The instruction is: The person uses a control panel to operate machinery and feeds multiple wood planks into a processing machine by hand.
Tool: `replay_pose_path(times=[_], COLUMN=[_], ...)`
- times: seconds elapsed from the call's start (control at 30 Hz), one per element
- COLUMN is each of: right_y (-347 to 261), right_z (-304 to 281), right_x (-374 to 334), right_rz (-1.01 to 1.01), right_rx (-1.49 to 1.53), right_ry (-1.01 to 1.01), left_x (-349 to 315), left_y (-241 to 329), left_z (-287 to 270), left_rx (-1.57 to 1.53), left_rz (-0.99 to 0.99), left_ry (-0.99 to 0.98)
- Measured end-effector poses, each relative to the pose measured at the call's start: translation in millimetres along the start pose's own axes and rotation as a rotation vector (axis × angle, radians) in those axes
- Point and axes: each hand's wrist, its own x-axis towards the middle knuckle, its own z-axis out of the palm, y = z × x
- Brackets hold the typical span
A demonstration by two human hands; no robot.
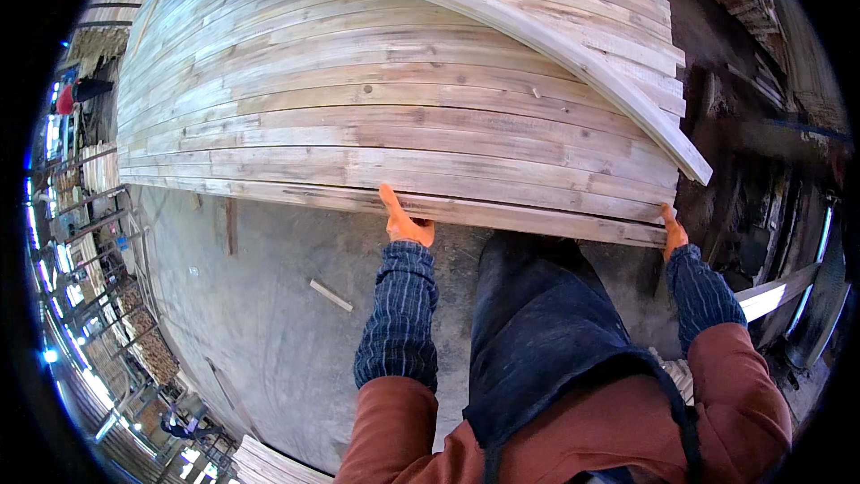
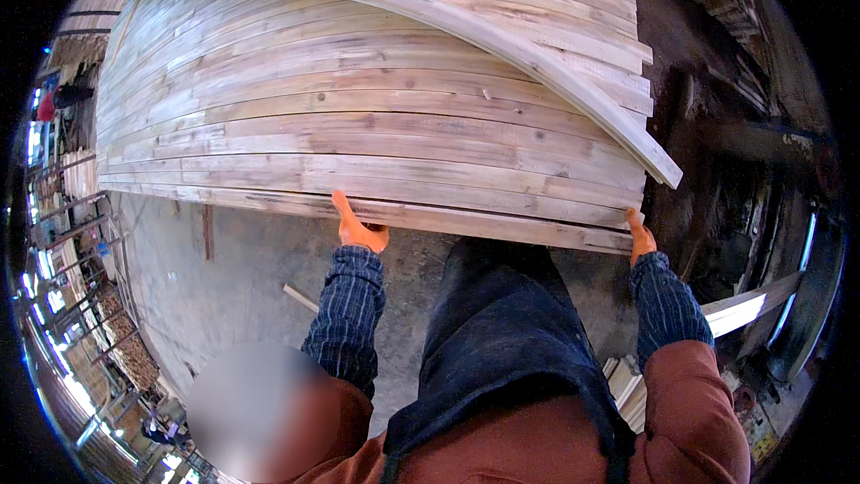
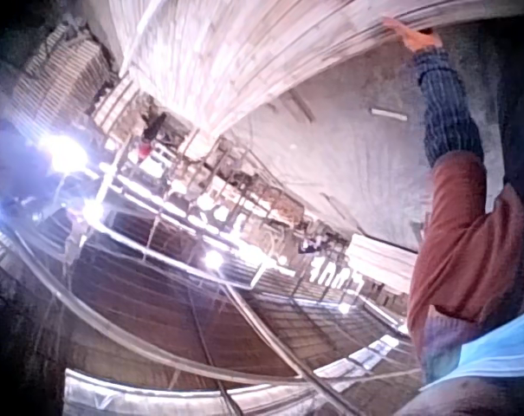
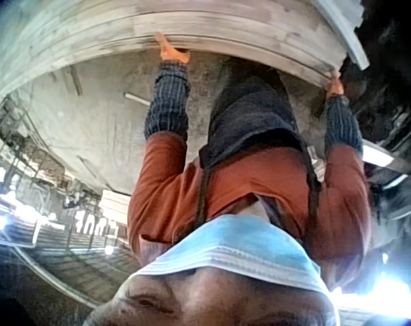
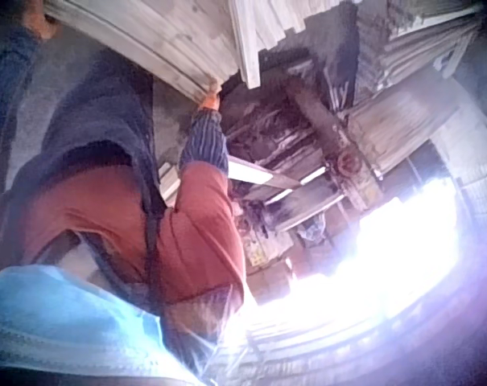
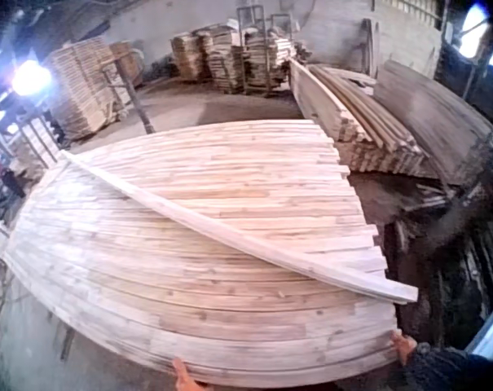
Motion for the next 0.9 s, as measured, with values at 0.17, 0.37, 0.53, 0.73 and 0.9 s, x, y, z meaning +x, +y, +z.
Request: replay_pose_path(times=[0.17,0.37,0.53,0.73,0.9], right_y=[32.7,-33.8,-85.7,-73.7,-68.1], right_z=[-41.2,-16.0,141.2,340.6,308.9], right_x=[25.5,-16.9,-115.6,-252.7,-229.2], right_rz=[-0.13,-0.433,-0.525,-0.6,-0.439], right_rx=[-0.023,-1.435,-1.038,-0.722,-0.872], right_ry=[-0.162,-0.05,-0.949,-1.422,-1.367], left_x=[4.4,-27.0,-72.5,-149.6,-199.7], left_y=[2.4,-1.5,-56.4,-95.0,-17.5], left_z=[-19.1,-35.9,-55.5,-31.6,-8.8], left_rx=[-0.114,-0.007,0.013,0.907,1.231], left_rz=[-0.052,0.041,-0.024,-0.02,0.104], left_ry=[-0.04,-0.285,-0.531,-0.914,-0.819])
